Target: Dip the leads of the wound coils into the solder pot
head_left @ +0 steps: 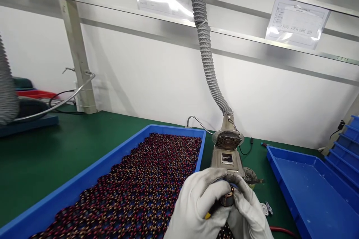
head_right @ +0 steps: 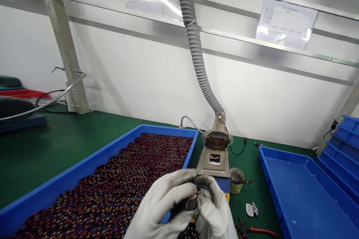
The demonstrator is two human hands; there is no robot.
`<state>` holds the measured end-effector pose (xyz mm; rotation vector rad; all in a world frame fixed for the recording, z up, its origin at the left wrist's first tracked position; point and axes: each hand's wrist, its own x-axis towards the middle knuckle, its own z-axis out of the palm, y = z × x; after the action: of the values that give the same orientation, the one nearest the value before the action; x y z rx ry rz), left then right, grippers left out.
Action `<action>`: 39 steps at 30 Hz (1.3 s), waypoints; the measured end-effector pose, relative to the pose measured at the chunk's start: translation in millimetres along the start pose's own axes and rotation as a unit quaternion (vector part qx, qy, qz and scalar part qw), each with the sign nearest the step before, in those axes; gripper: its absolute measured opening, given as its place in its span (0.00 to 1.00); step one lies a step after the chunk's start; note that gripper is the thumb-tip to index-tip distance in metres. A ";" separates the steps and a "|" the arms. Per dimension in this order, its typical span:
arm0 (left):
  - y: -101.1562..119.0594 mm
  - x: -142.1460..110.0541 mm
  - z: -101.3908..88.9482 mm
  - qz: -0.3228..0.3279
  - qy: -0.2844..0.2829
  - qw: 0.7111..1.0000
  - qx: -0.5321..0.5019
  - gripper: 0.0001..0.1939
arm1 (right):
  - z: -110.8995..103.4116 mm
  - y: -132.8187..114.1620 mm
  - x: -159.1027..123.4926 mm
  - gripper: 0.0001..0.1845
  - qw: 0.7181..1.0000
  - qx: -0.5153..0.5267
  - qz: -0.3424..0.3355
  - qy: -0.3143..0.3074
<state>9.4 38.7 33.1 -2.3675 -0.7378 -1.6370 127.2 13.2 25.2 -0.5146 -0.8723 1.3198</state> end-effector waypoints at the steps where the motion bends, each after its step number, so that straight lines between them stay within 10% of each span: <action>1: 0.3 0.0 -0.4 0.002 0.001 1.000 0.000 0.12 | 0.2 0.1 -0.7 0.17 1.000 0.005 0.002 -0.005; 17: 1.2 3.7 -5.6 0.061 -0.040 0.997 0.024 0.10 | -17.0 -12.4 0.7 0.03 0.960 -0.221 -0.166 -0.036; 32: 3.9 -0.7 -3.2 -0.027 -0.004 1.000 0.005 0.12 | -8.5 6.4 4.3 0.14 1.000 0.009 -0.012 0.006; 39: -2.1 -1.4 -3.0 0.055 0.004 0.996 0.063 0.10 | -9.4 9.1 6.0 0.15 0.993 -0.092 -0.065 0.025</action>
<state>5.5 38.9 32.8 -2.2708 -0.6752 -1.5082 129.2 22.3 14.2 -0.6212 -0.9749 1.1104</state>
